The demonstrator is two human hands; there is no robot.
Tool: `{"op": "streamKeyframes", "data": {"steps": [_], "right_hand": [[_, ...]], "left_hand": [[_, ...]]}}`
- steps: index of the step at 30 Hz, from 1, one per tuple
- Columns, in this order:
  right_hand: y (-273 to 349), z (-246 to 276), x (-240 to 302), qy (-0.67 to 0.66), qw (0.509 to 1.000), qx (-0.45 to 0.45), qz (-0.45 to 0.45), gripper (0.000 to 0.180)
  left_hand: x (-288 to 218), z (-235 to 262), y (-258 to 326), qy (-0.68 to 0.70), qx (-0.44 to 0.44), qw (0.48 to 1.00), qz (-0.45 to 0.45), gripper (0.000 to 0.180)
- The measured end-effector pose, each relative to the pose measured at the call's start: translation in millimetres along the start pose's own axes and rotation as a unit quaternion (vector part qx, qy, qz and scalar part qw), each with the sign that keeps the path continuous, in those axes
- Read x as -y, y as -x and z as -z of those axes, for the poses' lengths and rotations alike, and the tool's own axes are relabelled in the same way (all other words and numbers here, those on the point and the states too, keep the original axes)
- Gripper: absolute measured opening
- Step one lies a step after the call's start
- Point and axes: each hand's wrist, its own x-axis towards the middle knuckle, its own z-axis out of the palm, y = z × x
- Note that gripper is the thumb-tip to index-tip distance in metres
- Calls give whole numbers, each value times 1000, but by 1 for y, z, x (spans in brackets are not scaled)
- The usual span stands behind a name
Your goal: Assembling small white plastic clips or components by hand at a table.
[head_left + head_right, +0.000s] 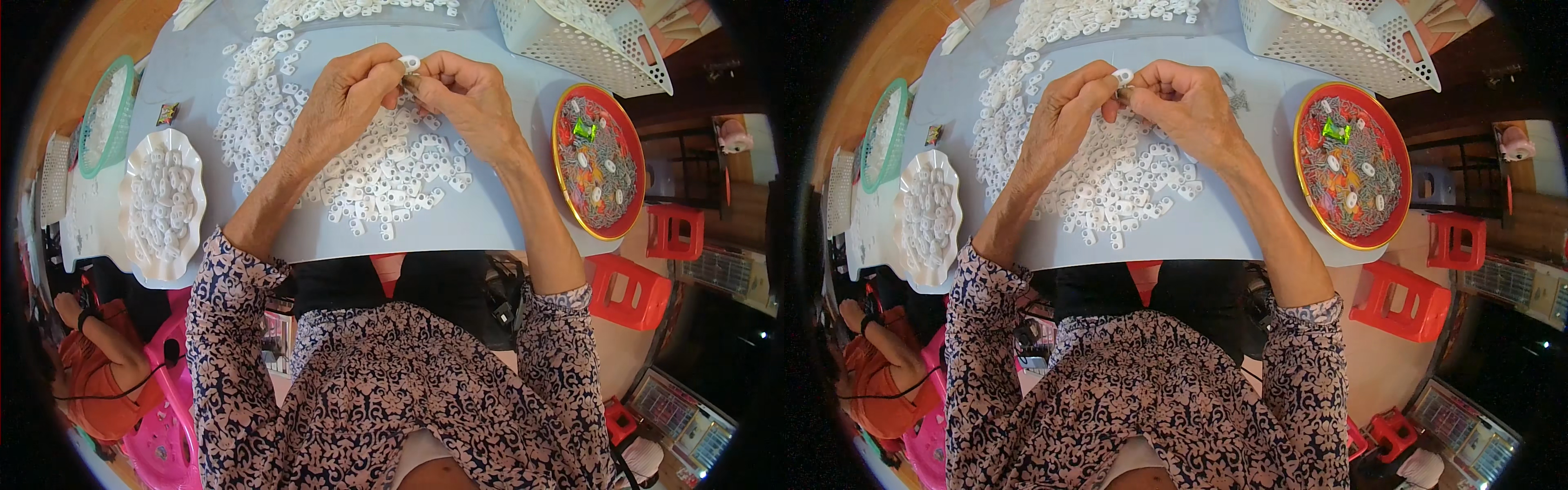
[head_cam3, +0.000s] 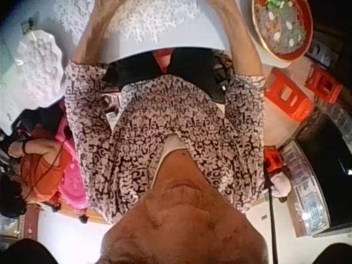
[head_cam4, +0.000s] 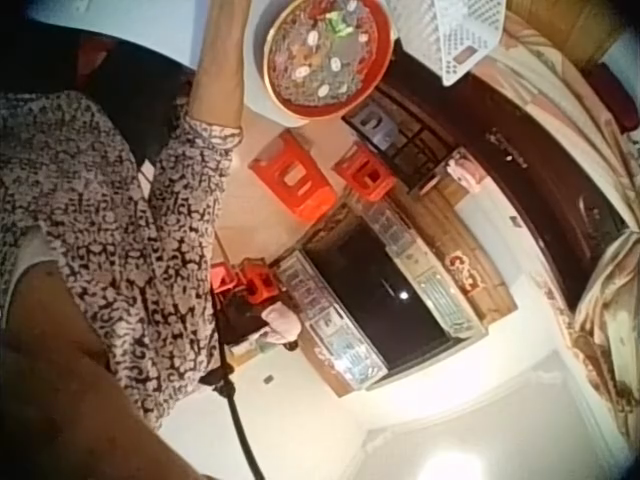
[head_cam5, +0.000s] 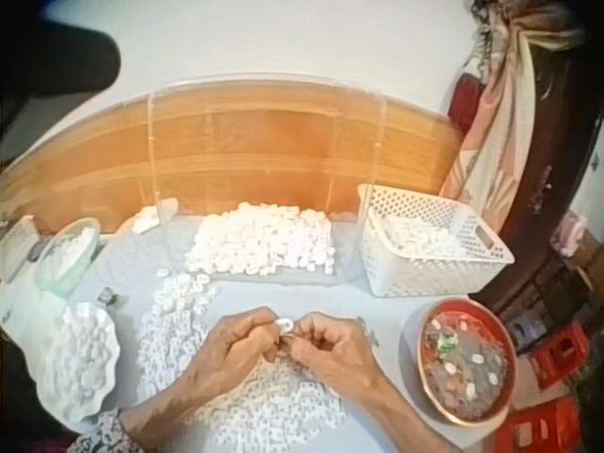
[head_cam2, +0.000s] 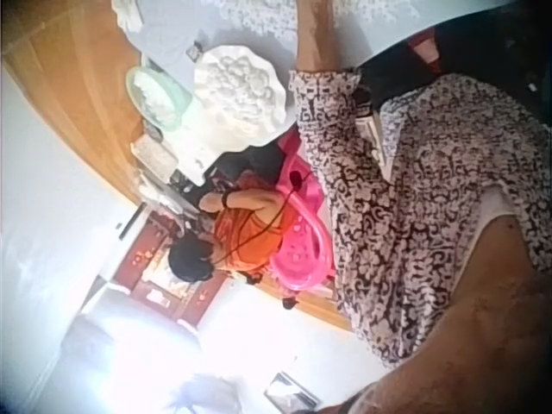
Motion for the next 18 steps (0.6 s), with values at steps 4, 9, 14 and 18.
{"op": "streamKeyframes", "data": {"steps": [4, 9, 14, 18], "right_hand": [[-1, 0, 0, -25, 1000, -11, -4, 11], [-1, -1, 0, -18, 1000, -7, -8, 11], [0, 0, 1, -28, 1000, -6, -7, 11], [0, 0, 2, 2, 1000, -29, -2, 10]], "left_hand": [[-2, 0, 0, 10, -2, 1000, -9, 25], [-1, 0, 1, 4, -2, 1000, -3, 25], [-1, 1, 0, 10, -25, 1000, 0, 25], [0, 7, -2, 61, -52, 996, -29, 25]]}}
